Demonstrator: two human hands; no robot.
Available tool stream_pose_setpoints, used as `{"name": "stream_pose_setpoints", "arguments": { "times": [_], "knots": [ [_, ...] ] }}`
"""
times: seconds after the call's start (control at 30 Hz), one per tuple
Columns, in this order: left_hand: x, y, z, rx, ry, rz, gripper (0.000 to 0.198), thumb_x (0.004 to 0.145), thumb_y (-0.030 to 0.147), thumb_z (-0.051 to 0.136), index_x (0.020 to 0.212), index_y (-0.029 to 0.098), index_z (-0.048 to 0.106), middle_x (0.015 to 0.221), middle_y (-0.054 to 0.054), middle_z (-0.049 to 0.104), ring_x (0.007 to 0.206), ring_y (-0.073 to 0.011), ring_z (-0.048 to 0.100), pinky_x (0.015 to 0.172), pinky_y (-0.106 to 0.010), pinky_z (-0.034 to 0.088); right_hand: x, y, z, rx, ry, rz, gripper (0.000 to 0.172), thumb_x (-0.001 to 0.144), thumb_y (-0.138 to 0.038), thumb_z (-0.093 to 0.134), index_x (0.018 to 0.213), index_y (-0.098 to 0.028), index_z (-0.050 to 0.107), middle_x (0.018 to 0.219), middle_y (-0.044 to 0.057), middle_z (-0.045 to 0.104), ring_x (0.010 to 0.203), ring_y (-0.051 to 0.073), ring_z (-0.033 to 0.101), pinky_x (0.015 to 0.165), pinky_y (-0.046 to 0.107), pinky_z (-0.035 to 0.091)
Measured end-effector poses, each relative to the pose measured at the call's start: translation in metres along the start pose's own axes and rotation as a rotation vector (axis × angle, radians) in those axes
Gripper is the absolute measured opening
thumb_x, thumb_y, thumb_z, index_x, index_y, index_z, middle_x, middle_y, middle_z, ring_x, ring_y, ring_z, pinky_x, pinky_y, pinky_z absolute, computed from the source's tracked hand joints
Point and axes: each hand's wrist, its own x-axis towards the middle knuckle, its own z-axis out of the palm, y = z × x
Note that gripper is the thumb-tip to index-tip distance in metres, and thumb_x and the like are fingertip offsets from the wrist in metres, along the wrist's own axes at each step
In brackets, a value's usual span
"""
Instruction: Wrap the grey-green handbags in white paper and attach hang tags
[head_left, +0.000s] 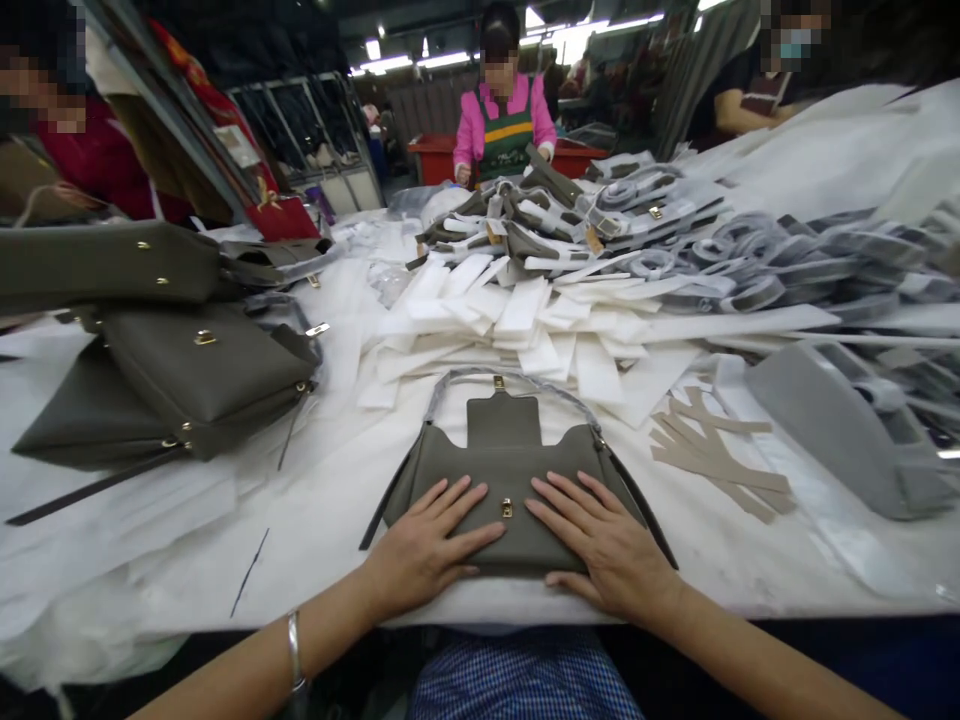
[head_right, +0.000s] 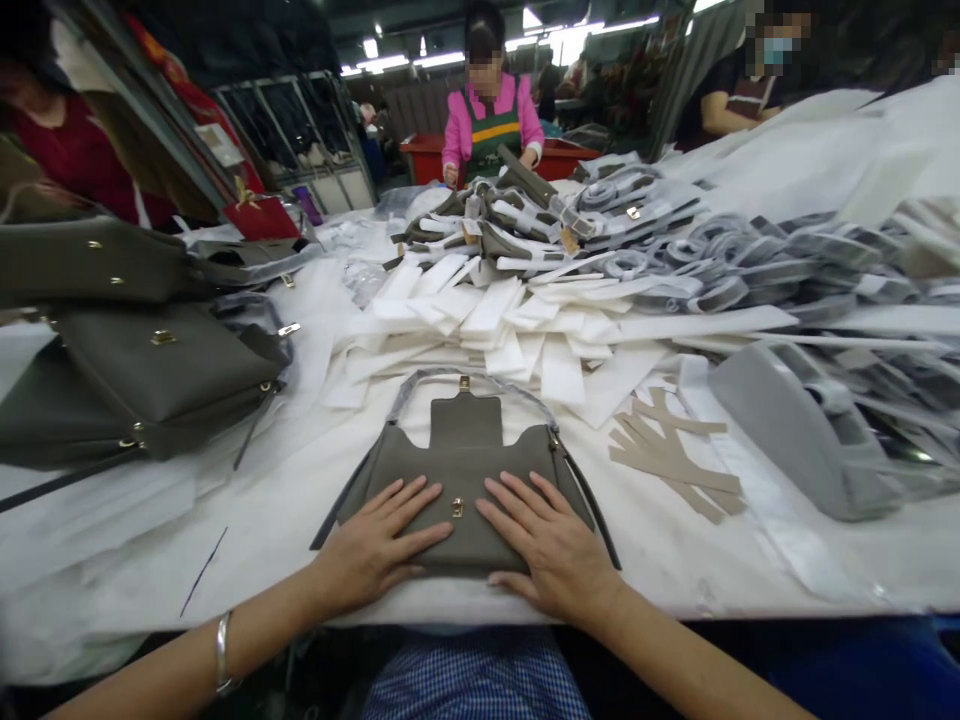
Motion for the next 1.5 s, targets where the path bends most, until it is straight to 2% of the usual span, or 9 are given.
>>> {"name": "stream_pose_setpoints", "arguments": {
  "times": [0.13,0.3,0.43,0.57,0.77,0.93,1.2,1.4,1.5],
  "knots": [
    [0.01,0.017,-0.005,-0.04,-0.032,-0.125,0.073,0.09,0.041,0.067,0.154,0.038,0.03,0.163,-0.012,0.028,0.149,-0.0328,0.028,0.119,-0.054,0.027,0.002,0.002,-0.003,0.023,-0.017,-0.029,0.076,0.092,-0.06,0.056,0.154,-0.022,0.035,0.159,0.01,0.038,0.144,0.032,0.037,0.118,0.055,0.026],
    [0.018,0.029,-0.017,-0.035,-0.053,-0.17,0.07,0.09,0.032,0.068,0.152,0.037,0.035,0.16,-0.013,0.035,0.147,-0.0339,0.031,0.117,-0.053,0.031,0.005,0.004,-0.005,0.027,-0.024,-0.04,0.066,0.094,-0.049,0.059,0.15,-0.02,0.042,0.156,0.01,0.043,0.141,0.031,0.042,0.116,0.054,0.032],
    [0.003,0.055,-0.022,-0.089,-0.042,-0.216,0.063,0.092,0.028,0.065,0.149,0.039,0.039,0.155,-0.01,0.043,0.143,-0.0316,0.039,0.116,-0.05,0.035,-0.007,-0.008,-0.016,0.07,-0.074,-0.083,0.06,0.095,-0.04,0.06,0.15,-0.024,0.043,0.154,0.006,0.046,0.14,0.027,0.046,0.115,0.049,0.035],
    [-0.019,0.077,-0.017,-0.104,-0.065,-0.21,0.067,0.091,0.031,0.067,0.151,0.036,0.037,0.156,-0.011,0.042,0.142,-0.0334,0.041,0.114,-0.053,0.037,-0.023,-0.026,-0.021,0.077,-0.115,-0.125,0.069,0.095,-0.051,0.057,0.154,-0.027,0.034,0.155,0.004,0.044,0.14,0.025,0.045,0.115,0.046,0.036],
    [-0.016,0.061,0.012,0.032,0.067,-0.156,0.065,0.094,0.047,0.06,0.152,0.034,0.034,0.164,-0.01,0.026,0.15,-0.0351,0.022,0.119,-0.059,0.025,-0.018,-0.026,0.001,-0.007,0.018,-0.039,0.072,0.093,-0.054,0.058,0.154,-0.024,0.035,0.159,0.008,0.038,0.143,0.029,0.04,0.117,0.049,0.032],
    [-0.015,0.055,0.018,0.055,0.143,-0.131,0.06,0.096,0.057,0.049,0.151,0.035,0.037,0.161,-0.009,0.032,0.149,-0.0341,0.026,0.118,-0.058,0.028,-0.01,-0.028,-0.014,0.052,-0.034,-0.006,0.066,0.093,-0.055,0.057,0.151,-0.026,0.042,0.155,0.008,0.045,0.141,0.029,0.043,0.116,0.05,0.033],
    [-0.019,0.055,0.025,0.078,0.208,-0.109,0.068,0.095,0.063,0.045,0.155,0.035,0.027,0.159,-0.011,0.035,0.147,-0.0345,0.03,0.117,-0.057,0.03,0.055,-0.057,-0.035,0.081,-0.081,0.191,0.023,0.1,-0.034,0.051,0.101,-0.019,0.068,0.096,0.007,0.073,0.093,0.022,0.066,0.082,0.031,0.049],
    [-0.022,0.053,0.032,0.077,0.217,-0.117,0.069,0.095,0.062,0.048,0.155,0.036,0.027,0.16,-0.01,0.035,0.148,-0.0345,0.028,0.117,-0.058,0.03,0.082,-0.059,-0.027,-0.063,-0.203,0.078,0.035,0.101,-0.035,0.044,0.085,-0.017,0.07,0.086,0.008,0.072,0.083,0.02,0.066,0.072,0.028,0.042],
    [-0.022,0.054,0.032,0.079,0.225,-0.119,0.07,0.095,0.058,0.051,0.155,0.036,0.025,0.16,-0.01,0.034,0.147,-0.034,0.03,0.117,-0.058,0.031,0.084,-0.065,-0.027,-0.044,-0.305,0.203,0.041,0.102,-0.038,0.041,0.09,-0.016,0.073,0.092,0.012,0.075,0.086,0.023,0.069,0.073,0.029,0.043]
  ]
}}
